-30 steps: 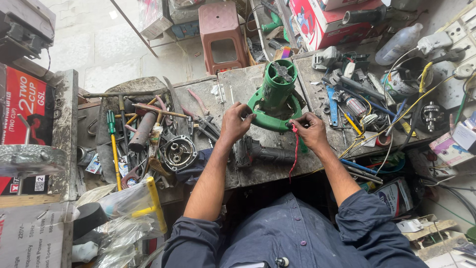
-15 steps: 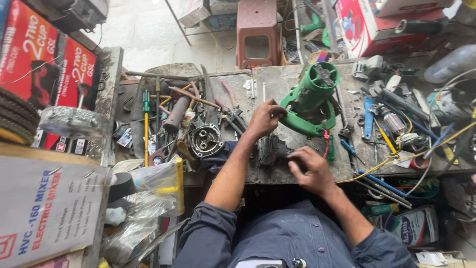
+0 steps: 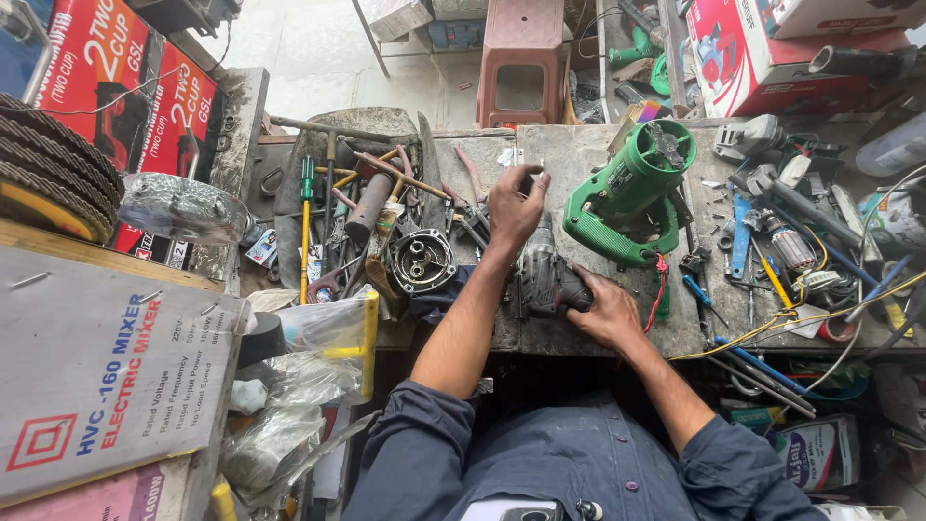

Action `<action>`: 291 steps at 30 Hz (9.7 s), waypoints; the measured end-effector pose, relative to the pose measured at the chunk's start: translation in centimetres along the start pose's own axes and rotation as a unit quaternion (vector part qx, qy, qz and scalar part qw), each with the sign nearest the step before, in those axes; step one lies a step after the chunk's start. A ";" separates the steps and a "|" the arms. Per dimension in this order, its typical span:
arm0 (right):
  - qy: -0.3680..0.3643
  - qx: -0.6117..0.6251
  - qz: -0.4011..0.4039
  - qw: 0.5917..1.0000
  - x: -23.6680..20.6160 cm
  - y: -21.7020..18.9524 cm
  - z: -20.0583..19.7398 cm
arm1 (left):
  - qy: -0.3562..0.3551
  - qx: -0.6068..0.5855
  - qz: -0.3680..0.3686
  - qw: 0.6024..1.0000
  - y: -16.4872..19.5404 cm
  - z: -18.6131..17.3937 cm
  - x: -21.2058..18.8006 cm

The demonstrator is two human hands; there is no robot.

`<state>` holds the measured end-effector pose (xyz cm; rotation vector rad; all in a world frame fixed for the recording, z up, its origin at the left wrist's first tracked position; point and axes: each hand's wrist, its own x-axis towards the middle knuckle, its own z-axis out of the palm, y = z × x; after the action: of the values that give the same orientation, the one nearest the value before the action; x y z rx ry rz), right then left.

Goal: The person repairs a green electric mixer at a cluttered workbench. They hold the mixer body, unscrew and pry at its housing with a screwdriver, reposition the mixer repeatedly, and work on its internal components by hand.

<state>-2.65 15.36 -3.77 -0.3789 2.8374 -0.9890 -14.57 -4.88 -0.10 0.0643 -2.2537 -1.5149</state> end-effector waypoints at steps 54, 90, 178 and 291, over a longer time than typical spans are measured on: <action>0.078 -0.114 -0.125 0.982 -2.6 9.1 -1.7 | -0.192 -0.505 -0.386 0.747 -2.2 2.6 -0.9; -0.131 -0.455 -0.168 0.865 21.3 -4.7 -11.4 | -0.258 0.207 -0.183 0.926 -3.0 -5.0 2.1; 0.230 -0.304 0.179 0.907 -7.2 20.1 -11.7 | -0.246 0.127 0.113 0.954 2.8 0.6 -3.0; 0.306 0.145 -0.163 0.927 6.0 -9.3 -11.7 | -0.270 0.084 0.042 0.958 3.1 -1.4 -2.2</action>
<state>-8.77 13.68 10.97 -0.6127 3.1255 -1.8572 -11.51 -4.24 2.44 -0.4447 -2.7598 -1.4161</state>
